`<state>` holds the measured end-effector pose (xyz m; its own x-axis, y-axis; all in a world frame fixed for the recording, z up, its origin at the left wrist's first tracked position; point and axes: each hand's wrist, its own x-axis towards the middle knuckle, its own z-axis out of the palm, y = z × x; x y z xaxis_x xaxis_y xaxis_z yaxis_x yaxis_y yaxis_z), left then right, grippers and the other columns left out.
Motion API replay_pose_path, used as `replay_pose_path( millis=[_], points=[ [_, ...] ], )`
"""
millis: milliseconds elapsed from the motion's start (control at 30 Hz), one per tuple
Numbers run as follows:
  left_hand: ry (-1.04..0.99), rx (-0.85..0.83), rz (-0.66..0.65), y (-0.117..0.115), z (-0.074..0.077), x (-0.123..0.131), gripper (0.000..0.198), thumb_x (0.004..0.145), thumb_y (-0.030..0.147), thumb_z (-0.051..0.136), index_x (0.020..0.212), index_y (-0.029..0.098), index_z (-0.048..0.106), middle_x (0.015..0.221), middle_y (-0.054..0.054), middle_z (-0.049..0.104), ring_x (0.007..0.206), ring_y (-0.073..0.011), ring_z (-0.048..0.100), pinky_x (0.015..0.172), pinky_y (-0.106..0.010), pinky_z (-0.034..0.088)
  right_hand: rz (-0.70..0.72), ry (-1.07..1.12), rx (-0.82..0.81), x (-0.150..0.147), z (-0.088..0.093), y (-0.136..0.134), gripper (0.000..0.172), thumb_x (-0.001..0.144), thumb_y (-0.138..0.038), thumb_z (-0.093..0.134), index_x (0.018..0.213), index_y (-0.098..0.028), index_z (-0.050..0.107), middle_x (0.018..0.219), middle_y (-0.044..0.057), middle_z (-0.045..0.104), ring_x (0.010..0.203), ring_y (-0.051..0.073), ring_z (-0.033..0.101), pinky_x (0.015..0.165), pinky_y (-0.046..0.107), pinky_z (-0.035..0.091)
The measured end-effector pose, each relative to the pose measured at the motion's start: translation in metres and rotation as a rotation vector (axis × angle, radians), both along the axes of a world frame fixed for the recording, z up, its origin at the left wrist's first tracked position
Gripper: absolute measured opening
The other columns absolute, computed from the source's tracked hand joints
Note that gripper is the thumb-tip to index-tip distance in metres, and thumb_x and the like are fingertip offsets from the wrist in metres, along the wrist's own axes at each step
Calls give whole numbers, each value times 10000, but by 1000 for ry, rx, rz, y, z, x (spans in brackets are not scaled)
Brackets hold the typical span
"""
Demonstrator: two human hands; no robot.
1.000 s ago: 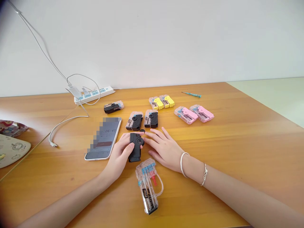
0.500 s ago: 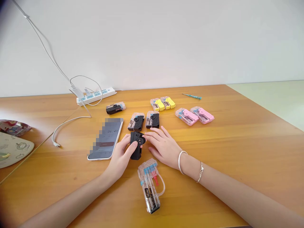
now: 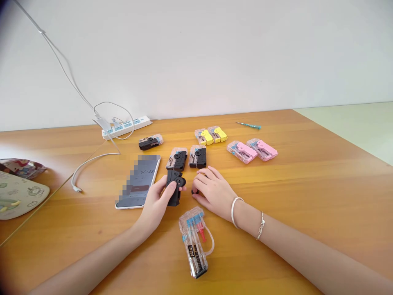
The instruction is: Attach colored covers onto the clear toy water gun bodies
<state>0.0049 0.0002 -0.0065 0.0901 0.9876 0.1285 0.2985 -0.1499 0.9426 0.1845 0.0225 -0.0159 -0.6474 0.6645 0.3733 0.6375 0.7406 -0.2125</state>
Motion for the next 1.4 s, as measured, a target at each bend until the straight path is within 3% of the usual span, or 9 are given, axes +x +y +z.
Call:
replay_pose_path(
  millis=[267,433,533,700,933,1233,1400],
  points=[
    [167,62,-35,-2,3,2,192,838,262,483,796,186,654,767,-21,645,802,-182,569,720,-280,460,7,159,-100,2,-1,-6,155,831,-71,440,820,-200,524,816,31,616,741,163,567,667,321,494],
    [187,51,-45,-2,3,2,197,846,285,495,853,200,672,799,-22,653,781,-177,562,698,-278,457,-120,572,-269,6,8,-12,66,815,-168,514,843,-226,501,794,11,594,739,155,606,647,300,556],
    [203,68,-66,-3,3,3,172,839,279,519,866,220,679,819,-16,659,816,-182,564,726,-278,458,-100,711,-360,4,18,-19,89,797,-199,565,833,-234,492,783,6,574,752,156,615,652,292,576],
    [284,107,-143,-8,5,4,169,854,298,518,849,237,676,809,-8,632,852,-175,560,731,-254,447,-29,681,-316,-3,22,-30,148,779,-130,570,784,-238,470,752,-16,582,685,128,608,637,261,562],
    [337,124,-192,-8,4,2,189,873,323,498,895,245,669,807,-8,620,838,-176,555,709,-246,432,-41,698,-281,-4,21,-30,157,796,-116,559,763,-235,462,751,-19,591,709,117,589,648,234,533],
    [345,126,-244,-9,-1,2,249,868,407,490,890,230,665,777,-14,620,772,-178,543,667,-246,407,-43,706,-291,-4,19,-31,149,798,-101,556,775,-230,486,767,-10,596,710,127,580,650,255,508],
    [289,142,-276,-7,-1,3,241,864,402,503,875,214,654,817,-16,643,800,-182,539,715,-258,402,17,651,-219,-2,18,-30,134,826,-101,538,789,-230,526,777,-4,616,710,126,580,645,254,491]
  ],
)
